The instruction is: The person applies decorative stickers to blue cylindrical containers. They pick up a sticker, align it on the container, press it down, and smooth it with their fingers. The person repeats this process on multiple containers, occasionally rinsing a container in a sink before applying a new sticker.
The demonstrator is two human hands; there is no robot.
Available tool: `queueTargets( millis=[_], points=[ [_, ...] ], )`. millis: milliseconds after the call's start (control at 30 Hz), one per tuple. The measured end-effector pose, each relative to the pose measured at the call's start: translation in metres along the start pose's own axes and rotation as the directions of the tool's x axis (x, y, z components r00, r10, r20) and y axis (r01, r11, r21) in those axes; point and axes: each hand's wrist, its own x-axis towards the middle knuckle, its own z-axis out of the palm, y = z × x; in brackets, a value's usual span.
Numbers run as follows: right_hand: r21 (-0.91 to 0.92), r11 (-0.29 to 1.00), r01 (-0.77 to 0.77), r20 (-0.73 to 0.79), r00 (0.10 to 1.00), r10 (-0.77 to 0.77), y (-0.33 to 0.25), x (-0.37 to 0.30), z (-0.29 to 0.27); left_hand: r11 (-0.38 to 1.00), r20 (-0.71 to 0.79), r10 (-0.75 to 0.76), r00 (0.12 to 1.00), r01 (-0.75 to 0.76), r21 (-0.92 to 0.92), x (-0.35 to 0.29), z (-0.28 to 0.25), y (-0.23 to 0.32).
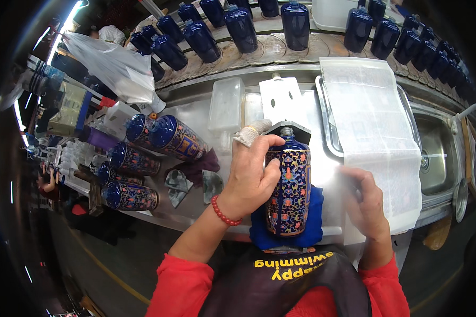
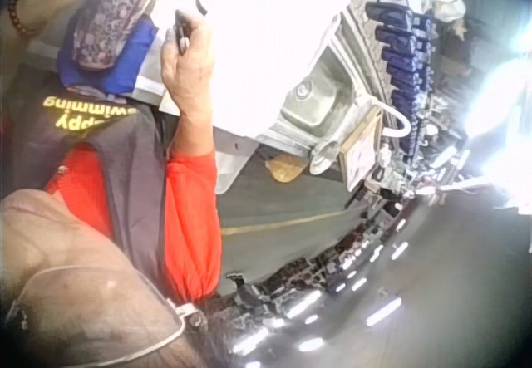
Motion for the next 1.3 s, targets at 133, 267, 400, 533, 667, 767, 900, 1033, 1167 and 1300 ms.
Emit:
queueTargets(
  millis=[133,267,400,533,667,767,900,1033,1167,1300],
  points=[
    [0.042,0.995,-0.086,-0.012,0.996,0.087,-0.003,0.008,-0.01,0.997,0.004,0.061,0.998,-0.061,0.048,0.007,0.002,0.002],
    [0.002,0.996,-0.084,0.039,0.996,0.084,-0.006,0.028,-0.023,0.988,0.003,0.107,0.994,-0.107,0.114,0.01,0.002,0.008],
    [-0.037,0.999,-0.013,0.056,0.998,0.016,-0.008,0.053,-0.031,0.967,0.004,0.133,0.991,-0.131,0.216,0.011,0.002,0.015],
    [0.023,0.997,0.076,0.1,0.992,-0.078,-0.009,0.081,-0.03,0.965,-0.003,0.134,0.991,-0.13,0.226,0.013,0.002,0.018],
    [0.107,0.991,0.085,0.204,0.973,-0.106,-0.007,0.113,-0.024,0.977,0.0,0.103,0.995,-0.101,0.189,0.013,0.002,0.016],
    [0.174,0.984,0.043,0.315,0.944,-0.097,-0.004,0.138,-0.018,0.995,-0.013,0.063,0.998,-0.062,0.076,0.011,0.001,0.01],
    [0.14,0.983,-0.115,0.516,0.856,0.027,-0.003,0.165,-0.014,0.998,-0.104,0.05,0.993,-0.046,0.046,0.005,0.001,0.001],
    [0.171,0.985,0.015,0.587,0.801,-0.114,-0.003,0.186,-0.007,1.0,-0.103,-0.004,0.995,0.001,-0.029,-0.005,0.001,-0.003],
    [0.235,0.972,0.0,0.677,0.717,-0.164,-0.001,0.198,-0.004,0.997,-0.106,-0.02,0.994,0.013,-0.07,-0.012,0.002,-0.005],
    [0.295,0.952,-0.085,0.679,0.719,-0.147,0.002,0.202,-0.002,0.997,-0.146,-0.01,0.989,-0.002,-0.08,-0.014,0.004,-0.008]
  ],
)
